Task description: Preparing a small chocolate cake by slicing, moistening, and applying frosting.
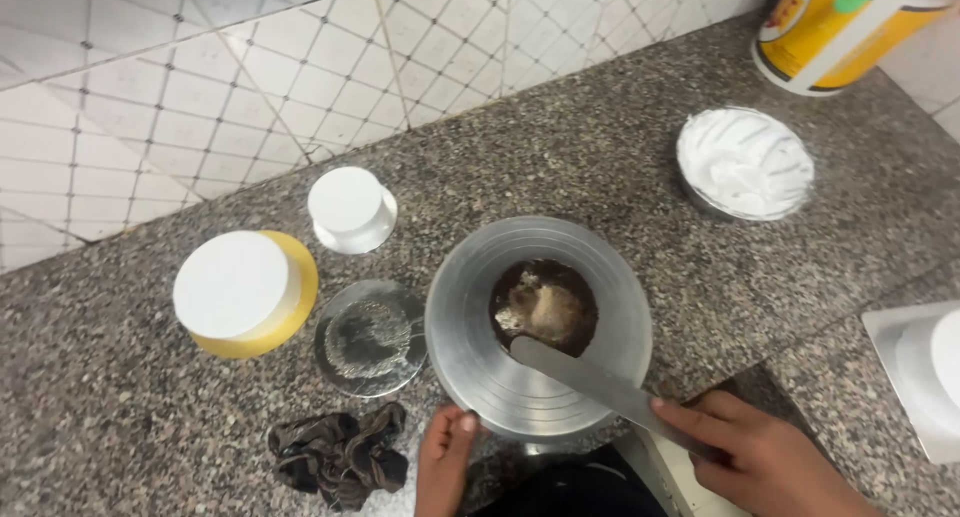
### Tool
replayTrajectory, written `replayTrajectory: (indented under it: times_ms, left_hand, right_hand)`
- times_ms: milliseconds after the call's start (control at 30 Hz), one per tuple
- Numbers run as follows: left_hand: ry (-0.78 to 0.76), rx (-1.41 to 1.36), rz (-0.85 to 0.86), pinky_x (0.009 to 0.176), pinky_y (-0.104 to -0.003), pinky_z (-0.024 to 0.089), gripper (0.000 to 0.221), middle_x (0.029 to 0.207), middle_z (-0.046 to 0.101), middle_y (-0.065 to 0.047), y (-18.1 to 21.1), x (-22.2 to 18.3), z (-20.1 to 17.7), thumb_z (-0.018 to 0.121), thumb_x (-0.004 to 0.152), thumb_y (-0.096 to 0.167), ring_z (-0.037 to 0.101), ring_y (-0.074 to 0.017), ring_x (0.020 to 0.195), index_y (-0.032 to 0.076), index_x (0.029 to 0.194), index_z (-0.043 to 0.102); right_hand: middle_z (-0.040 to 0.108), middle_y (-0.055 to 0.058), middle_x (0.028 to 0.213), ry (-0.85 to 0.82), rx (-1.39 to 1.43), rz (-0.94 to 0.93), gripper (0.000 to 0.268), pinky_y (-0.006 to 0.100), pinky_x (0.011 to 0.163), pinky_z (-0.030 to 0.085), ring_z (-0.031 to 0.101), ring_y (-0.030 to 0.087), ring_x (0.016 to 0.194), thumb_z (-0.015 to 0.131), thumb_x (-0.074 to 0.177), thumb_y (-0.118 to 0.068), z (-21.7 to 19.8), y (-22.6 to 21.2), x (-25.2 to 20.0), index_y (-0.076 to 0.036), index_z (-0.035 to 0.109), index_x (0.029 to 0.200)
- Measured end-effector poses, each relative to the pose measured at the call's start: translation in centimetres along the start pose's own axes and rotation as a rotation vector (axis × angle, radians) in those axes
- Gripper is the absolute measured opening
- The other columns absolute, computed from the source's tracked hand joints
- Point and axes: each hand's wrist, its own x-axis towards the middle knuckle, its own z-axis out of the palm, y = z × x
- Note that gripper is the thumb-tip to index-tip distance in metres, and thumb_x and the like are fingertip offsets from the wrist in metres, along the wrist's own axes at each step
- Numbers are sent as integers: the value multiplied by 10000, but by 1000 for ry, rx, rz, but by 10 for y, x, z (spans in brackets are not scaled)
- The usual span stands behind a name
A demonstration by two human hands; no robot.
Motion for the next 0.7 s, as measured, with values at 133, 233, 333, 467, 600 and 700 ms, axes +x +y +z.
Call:
replayTrajectory:
  times_ms: [133,233,333,467,600,700]
  left_hand:
    - [190,82,-2,988,-364,521,341,960,765,-127,66,-17,-1,565,982,297,714,-240,1001,28,1164,667]
    - [503,860,188,1022,-406,465,306,1124,686,-109,73,-17,-25,622,973,309,607,-245,1132,96,1183,689]
    - [886,1282,590,1135,-523,301,446,1356,616,-135,57,-7,-49,587,953,323,490,-334,1309,39,1297,583]
    - [938,1471,404,1182,-561,250,402,1377,616,-67,46,2,-59,576,951,344,504,-266,1336,100,1265,634]
    - [942,1410,434,1195,-548,269,312,1356,640,-29,49,2,-60,568,978,321,529,-229,1326,119,1198,659]
    - [930,1396,472,1190,-532,280,306,1348,645,-35,48,1,-61,573,980,326,542,-237,1313,112,1176,672]
  right_hand:
    - [625,-36,951,109,200,-142,704,267,719,566,657,114,806,758,803,-180,6,1,7,-336,582,1466]
    - [658,2,974,229,-33,122,780,301,751,607,707,138,803,799,819,-241,15,-7,16,-383,496,1523]
    - [685,36,1078,194,405,-71,701,338,811,604,685,188,955,739,827,-147,58,11,25,-249,556,1497]
    - [754,52,1068,-95,562,-126,596,300,879,626,741,164,960,676,924,-181,94,-3,37,-171,562,1509]
    - [752,83,1051,-357,786,103,533,313,760,589,726,162,811,664,943,-224,104,-21,44,-131,586,1462]
    - [645,173,810,-514,1007,221,350,304,590,462,596,178,649,588,998,-288,83,-41,43,25,638,1147]
